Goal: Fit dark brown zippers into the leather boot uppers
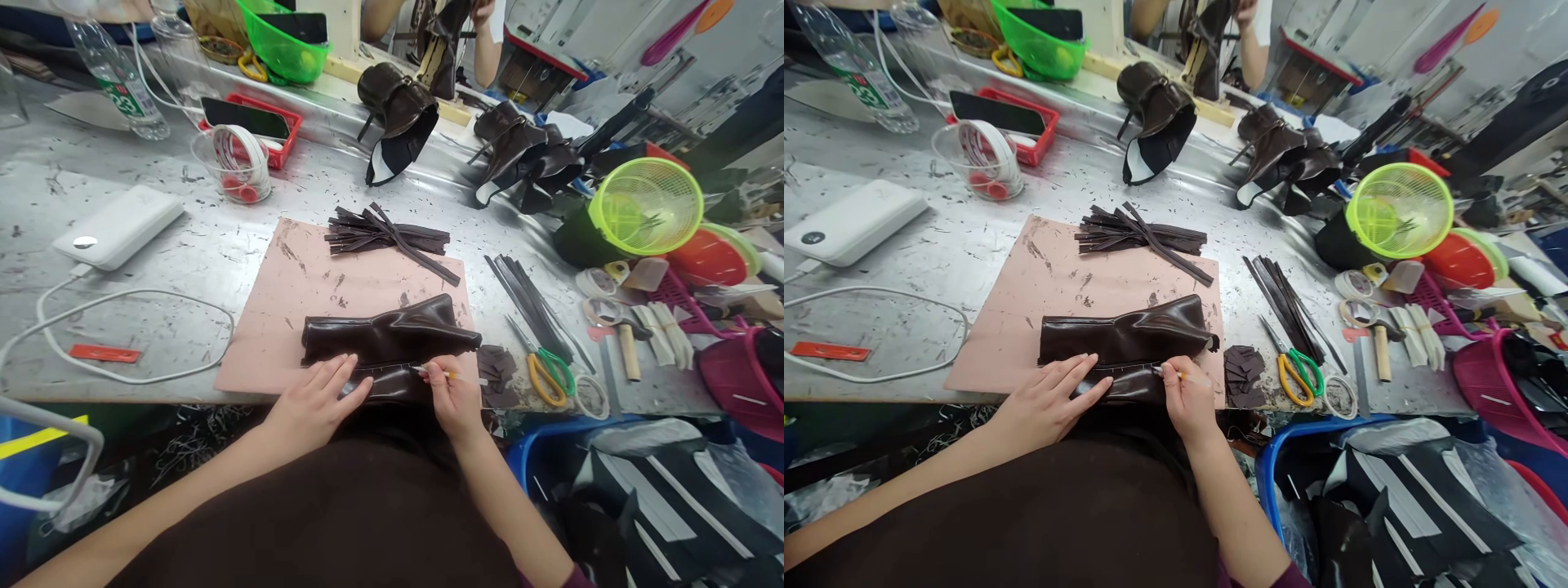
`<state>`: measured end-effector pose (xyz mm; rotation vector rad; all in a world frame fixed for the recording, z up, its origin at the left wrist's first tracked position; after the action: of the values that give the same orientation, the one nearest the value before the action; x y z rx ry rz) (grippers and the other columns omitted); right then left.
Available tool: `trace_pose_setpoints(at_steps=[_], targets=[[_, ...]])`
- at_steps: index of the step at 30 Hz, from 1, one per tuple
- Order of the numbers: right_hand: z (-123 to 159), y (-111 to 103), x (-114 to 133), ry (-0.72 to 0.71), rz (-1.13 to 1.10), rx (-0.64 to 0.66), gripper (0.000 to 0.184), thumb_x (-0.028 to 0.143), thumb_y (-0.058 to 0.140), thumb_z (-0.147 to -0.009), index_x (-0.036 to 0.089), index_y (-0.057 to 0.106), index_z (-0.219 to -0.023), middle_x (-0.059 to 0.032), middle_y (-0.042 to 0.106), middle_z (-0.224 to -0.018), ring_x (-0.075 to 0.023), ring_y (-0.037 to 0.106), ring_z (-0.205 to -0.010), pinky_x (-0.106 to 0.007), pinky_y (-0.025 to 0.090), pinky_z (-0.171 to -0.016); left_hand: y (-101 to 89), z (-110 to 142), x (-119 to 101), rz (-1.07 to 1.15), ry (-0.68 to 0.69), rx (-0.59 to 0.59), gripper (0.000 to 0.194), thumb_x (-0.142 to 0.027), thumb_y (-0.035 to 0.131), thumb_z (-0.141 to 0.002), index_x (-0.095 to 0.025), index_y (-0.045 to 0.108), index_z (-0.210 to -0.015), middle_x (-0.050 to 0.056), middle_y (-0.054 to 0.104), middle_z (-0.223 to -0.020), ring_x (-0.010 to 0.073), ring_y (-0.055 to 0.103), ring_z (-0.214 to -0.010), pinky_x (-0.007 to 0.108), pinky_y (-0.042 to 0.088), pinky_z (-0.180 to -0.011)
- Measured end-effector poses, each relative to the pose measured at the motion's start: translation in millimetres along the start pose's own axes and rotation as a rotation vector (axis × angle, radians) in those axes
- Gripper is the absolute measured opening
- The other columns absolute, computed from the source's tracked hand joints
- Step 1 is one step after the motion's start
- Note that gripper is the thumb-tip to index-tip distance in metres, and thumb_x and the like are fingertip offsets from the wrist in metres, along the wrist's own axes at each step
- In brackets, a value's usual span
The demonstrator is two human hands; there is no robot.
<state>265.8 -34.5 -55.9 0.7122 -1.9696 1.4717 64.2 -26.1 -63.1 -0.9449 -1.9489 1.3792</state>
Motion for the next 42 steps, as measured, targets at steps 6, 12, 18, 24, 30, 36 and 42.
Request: trace_pose_setpoints(at_steps=[6,12,18,24,30,36,42], targets=[[13.3,-33.0,6.0,0.016,-0.343,-0.558,0.026,0.030,0.032,-0.085,0.022,0.044,-0.063,0.0009,0.045,-0.055,-0.0159,0.053,-0.051,-0.032,0.046,-0.051,2.2,1.9,0.2,0.033,-0.028,0.010,0.040,-0.012,0.047,-0.077,-0.024,0.053,-0.115,0.014,0.051,-0.123,0.0259,0.050,-0.110,0.037,0.043,-0.086],[-21.6,-82.6,-51.1,0.385,0.255,-0.281,0.024,0.038,0.040,-0.077,0.022,0.044,-0.058,0.0001,0.047,-0.047,-0.0174,0.046,-0.047,-0.029,0.036,-0.048,-23.3,10.4,11.3,0.268,-0.058,-0.174,0.029,-0.022,0.049,-0.081,-0.015,0.053,-0.109,0.012,0.056,-0.112,0.0225,0.047,-0.112,0.035,0.042,-0.093],[-75.8,-106.5,-78.0,0.507,0.617,-0.096,0.020,0.038,0.053,-0.069,0.019,0.056,-0.076,-0.0057,0.058,-0.058,-0.0216,0.052,-0.054,-0.032,0.037,-0.054,-29.7,24.7,66.9,0.420,-0.734,-0.140,0.031,-0.036,0.046,-0.081,-0.014,0.050,-0.103,0.010,0.060,-0.096,0.0210,0.058,-0.087,0.037,0.047,-0.078],[-53.4,-69.0,-14.7,0.145,0.068,-0.051,0.041,0.051,0.037,-0.079,0.021,0.054,-0.058,-0.0039,0.058,-0.052,-0.0189,0.054,-0.047,-0.032,0.043,-0.050,-7.4,12.4,87.7,0.750,-0.939,0.311,0.039,-0.048,0.052,-0.071,-0.020,0.056,-0.096,0.002,0.064,-0.081,0.0200,0.060,-0.077,0.031,0.046,-0.070],[-22.4,-2.7,14.1,0.125,-0.293,-0.038,0.027,0.047,0.057,-0.071,0.023,0.062,-0.083,-0.0107,0.068,-0.086,-0.0280,0.063,-0.082,-0.040,0.053,-0.068,-5.4,-6.3,81.1,0.879,-0.864,0.450,0.025,-0.039,0.055,-0.065,-0.019,0.061,-0.079,0.002,0.066,-0.080,0.0227,0.061,-0.078,0.028,0.045,-0.065],[-11.9,4.3,5.2,0.358,-0.822,-0.030,0.020,0.031,0.060,-0.066,0.023,0.059,-0.084,-0.0081,0.068,-0.092,-0.0270,0.063,-0.089,-0.038,0.054,-0.071,-19.8,0.3,58.2,1.411,-0.968,0.388,0.034,-0.036,0.055,-0.063,-0.019,0.057,-0.091,0.002,0.065,-0.082,0.0196,0.059,-0.078,0.026,0.046,-0.060],[6.8,6.3,-1.4,0.482,-1.059,-0.114,0.031,0.022,0.063,-0.056,0.021,0.060,-0.087,-0.0030,0.069,-0.086,-0.0244,0.065,-0.082,-0.039,0.054,-0.073,-24.1,14.9,32.6,1.946,-1.126,0.162,0.050,-0.050,0.048,-0.068,-0.014,0.058,-0.101,0.011,0.065,-0.093,0.0247,0.061,-0.082,0.036,0.047,-0.069]])
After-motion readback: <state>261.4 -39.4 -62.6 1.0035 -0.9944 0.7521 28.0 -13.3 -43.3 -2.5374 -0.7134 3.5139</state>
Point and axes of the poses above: each hand's wrist, its own z-axis away from the middle knuckle, its own y-axis out of the palm, x = y × z, the point moved 4 cm from there along -z, towards the middle knuckle
